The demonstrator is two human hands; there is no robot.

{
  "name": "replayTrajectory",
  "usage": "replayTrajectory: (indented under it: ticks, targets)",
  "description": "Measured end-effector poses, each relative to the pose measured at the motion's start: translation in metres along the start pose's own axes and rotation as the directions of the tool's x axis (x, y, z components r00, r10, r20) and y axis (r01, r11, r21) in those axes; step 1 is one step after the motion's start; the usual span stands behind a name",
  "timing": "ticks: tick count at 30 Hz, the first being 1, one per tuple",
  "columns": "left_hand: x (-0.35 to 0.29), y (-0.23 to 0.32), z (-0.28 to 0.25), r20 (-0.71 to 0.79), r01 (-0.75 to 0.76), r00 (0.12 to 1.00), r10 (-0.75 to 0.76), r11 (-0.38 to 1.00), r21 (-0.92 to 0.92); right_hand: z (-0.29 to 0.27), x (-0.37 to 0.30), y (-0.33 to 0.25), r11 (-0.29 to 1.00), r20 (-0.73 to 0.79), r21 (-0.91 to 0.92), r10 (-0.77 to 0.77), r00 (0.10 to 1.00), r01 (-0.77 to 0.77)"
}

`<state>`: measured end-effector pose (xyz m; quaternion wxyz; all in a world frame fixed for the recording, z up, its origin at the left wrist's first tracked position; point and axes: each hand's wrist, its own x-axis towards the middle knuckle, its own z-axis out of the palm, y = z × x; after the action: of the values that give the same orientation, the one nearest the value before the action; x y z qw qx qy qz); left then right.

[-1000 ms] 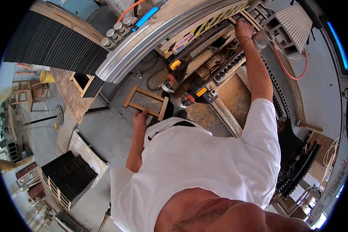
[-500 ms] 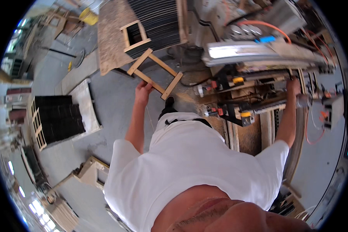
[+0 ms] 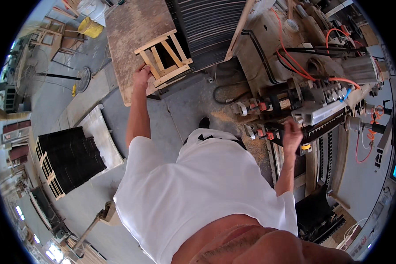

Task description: The person repeatedly picks up small wooden frames from a workbench, places them into a clamping jig, and secures them with a hand clamp. After each clamping, the person removes the frame and sets it aside, then repeats the process with another frame.

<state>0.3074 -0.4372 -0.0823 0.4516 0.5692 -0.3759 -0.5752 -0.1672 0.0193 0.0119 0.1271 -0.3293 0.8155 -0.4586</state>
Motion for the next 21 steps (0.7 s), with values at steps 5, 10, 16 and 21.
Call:
replayTrajectory:
  ticks: [5, 10, 16, 21]
  targets:
    - [0.041, -0.012, 0.002, -0.122, -0.089, 0.981, 0.154, 0.9, 0.427, 0.07, -0.066, 0.068, 0.972, 0.219, 0.0, 0.23, 0.948, -0.236]
    - [0.029, -0.005, 0.003, -0.019, 0.027, 1.0, -0.025, 0.992, 0.12, 0.102, -0.137, 0.15, 0.952, 0.452, -0.296, 0.215, 0.866, -0.083]
    - [0.004, 0.009, -0.008, -0.078, -0.001, 0.997, -0.004, 0.998, -0.064, 0.102, -0.166, 0.179, 0.855, 0.501, -0.32, 0.518, 0.694, -0.408]
    - [0.042, 0.009, 0.019, -0.063, -0.037, 0.997, 0.045, 0.992, 0.122, 0.087, -0.166, 0.212, 0.388, 0.64, 0.088, 0.684, 0.351, -0.918]
